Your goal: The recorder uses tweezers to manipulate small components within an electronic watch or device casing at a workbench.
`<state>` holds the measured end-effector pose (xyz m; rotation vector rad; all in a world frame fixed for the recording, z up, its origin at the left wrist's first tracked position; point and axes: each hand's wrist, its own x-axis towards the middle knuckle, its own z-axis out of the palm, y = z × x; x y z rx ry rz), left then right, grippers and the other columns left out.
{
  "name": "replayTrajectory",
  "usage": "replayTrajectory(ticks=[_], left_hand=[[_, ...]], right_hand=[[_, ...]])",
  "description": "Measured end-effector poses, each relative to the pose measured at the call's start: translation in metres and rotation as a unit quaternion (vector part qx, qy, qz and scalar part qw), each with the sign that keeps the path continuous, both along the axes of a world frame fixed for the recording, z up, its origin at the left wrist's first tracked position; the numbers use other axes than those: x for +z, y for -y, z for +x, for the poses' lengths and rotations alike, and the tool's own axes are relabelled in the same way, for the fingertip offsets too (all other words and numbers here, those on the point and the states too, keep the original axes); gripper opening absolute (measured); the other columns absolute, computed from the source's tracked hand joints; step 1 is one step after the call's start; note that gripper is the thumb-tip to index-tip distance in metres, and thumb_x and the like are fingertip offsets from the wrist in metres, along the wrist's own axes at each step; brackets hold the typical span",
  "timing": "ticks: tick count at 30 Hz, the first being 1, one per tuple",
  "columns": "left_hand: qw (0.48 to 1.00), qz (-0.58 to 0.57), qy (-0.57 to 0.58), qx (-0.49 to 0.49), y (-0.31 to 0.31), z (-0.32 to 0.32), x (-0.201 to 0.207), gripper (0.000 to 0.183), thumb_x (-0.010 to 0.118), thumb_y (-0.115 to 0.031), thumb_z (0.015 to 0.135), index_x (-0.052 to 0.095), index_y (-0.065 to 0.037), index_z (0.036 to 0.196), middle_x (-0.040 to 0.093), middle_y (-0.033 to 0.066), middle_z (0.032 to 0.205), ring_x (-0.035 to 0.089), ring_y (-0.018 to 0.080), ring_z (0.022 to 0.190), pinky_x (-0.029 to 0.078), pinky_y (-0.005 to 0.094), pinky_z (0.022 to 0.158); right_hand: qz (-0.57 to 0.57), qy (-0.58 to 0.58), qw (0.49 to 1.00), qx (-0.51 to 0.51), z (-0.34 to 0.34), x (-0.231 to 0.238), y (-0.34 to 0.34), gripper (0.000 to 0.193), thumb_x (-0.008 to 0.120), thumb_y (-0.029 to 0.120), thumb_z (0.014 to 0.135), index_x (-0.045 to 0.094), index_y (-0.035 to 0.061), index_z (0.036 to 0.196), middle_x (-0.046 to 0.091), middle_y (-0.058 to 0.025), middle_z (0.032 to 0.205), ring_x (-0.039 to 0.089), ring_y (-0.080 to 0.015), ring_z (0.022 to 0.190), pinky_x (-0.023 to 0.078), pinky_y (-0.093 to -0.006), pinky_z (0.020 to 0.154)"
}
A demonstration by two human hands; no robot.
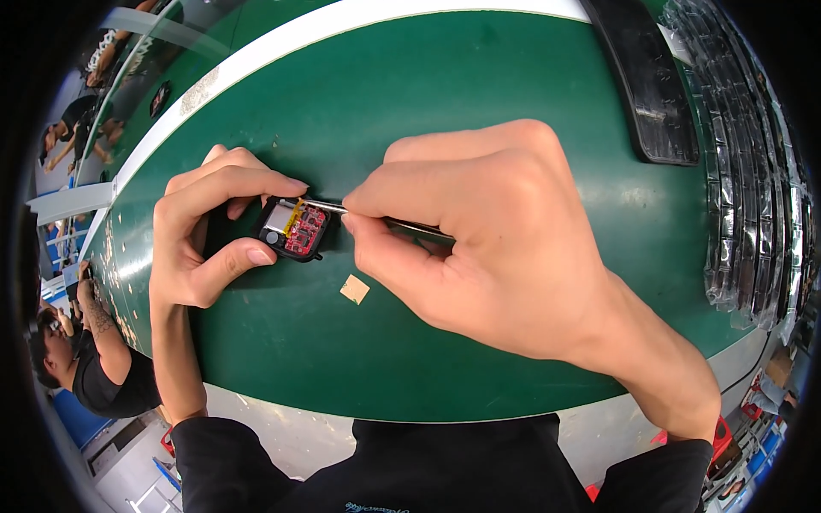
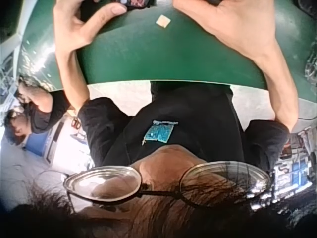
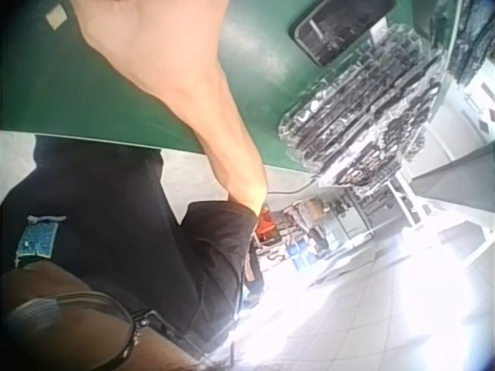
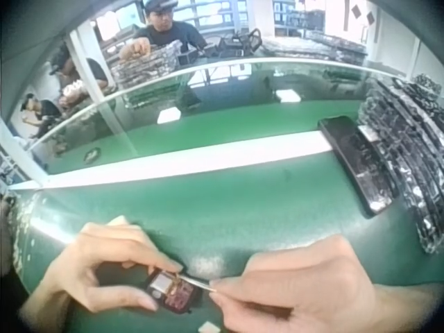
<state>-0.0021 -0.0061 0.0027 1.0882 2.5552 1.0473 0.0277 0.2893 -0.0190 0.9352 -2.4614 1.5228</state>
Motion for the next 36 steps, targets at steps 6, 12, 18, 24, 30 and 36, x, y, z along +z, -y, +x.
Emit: replayTrajectory(ticks=[6, 12, 18, 24, 30, 36], left_hand=[[1.0, -0.008, 0.004, -0.004, -0.0002, 0.0001, 0.0011, 0.061, 0.086, -0.046, 0.079, 0.082, 0.003, 0.115, 0.077, 0.0108, 0.095, 0.05, 0.0172, 0.073, 0.035, 0.0329, 0.071], [1.0, -0.003, 0.002, -0.006, -0.0016, 0.0003, 0.0005, 0.06, 0.083, -0.045, 0.078, 0.082, 0.003, 0.115, 0.076, 0.0102, 0.094, 0.049, 0.0173, 0.074, 0.034, 0.033, 0.071], [1.0, -0.021, -0.004, -0.015, -0.0015, -0.0011, 0.0028, 0.057, 0.083, -0.043, 0.08, 0.081, 0.003, 0.114, 0.079, 0.0123, 0.099, 0.055, 0.0181, 0.075, 0.035, 0.0329, 0.071], [0.998, 0.007, -0.041, -0.056, -0.0029, -0.0022, 0.0012, 0.047, 0.082, -0.034, 0.083, 0.079, 0.004, 0.111, 0.081, 0.0146, 0.101, 0.067, 0.0241, 0.083, 0.043, 0.0355, 0.077], [0.998, 0.007, -0.035, -0.052, -0.0044, -0.0022, 0.0025, 0.046, 0.082, -0.033, 0.083, 0.079, 0.005, 0.11, 0.08, 0.0146, 0.099, 0.068, 0.0253, 0.083, 0.044, 0.0366, 0.079], [0.999, -0.001, -0.026, -0.041, -0.0032, 0.0014, 0.0043, 0.051, 0.086, -0.036, 0.079, 0.08, 0.003, 0.111, 0.079, 0.0125, 0.097, 0.061, 0.0208, 0.077, 0.04, 0.0343, 0.073]], right_hand=[[-0.006, 0.013, 1.0, 0.006, -0.0002, -0.0009, 0.0001, 0.015, 0.083, -0.008, 0.083, 0.084, -0.0012, 0.096, 0.069, -0.0063, 0.067, 0.06, -0.0103, 0.054, 0.039, -0.0259, 0.05], [-0.007, 0.023, 1.0, 0.008, 0.0, -0.0015, 0.0002, 0.014, 0.083, -0.007, 0.084, 0.084, -0.0007, 0.096, 0.069, -0.0062, 0.067, 0.059, -0.0098, 0.054, 0.038, -0.026, 0.051], [-0.002, 0.023, 1.0, 0.016, -0.0012, -0.0013, -0.0007, 0.012, 0.083, -0.006, 0.084, 0.084, -0.0006, 0.095, 0.069, -0.0058, 0.067, 0.057, -0.0098, 0.054, 0.037, -0.0264, 0.05], [-0.013, 0.019, 1.0, 0.001, 0.0007, -0.0019, 0.0024, 0.012, 0.083, -0.006, 0.083, 0.084, 0.0004, 0.093, 0.067, -0.0052, 0.066, 0.055, -0.0099, 0.053, 0.035, -0.0272, 0.05], [-0.019, 0.005, 1.0, 0.009, 0.0014, -0.0042, 0.0022, 0.013, 0.083, -0.006, 0.08, 0.084, 0.0008, 0.092, 0.066, -0.0057, 0.065, 0.055, -0.0114, 0.051, 0.035, -0.0286, 0.048], [-0.013, -0.015, 1.0, 0.017, 0.0013, -0.0001, 0.002, 0.014, 0.082, -0.007, 0.078, 0.084, 0.0004, 0.091, 0.066, -0.0053, 0.064, 0.054, -0.0121, 0.049, 0.035, -0.0283, 0.046]])
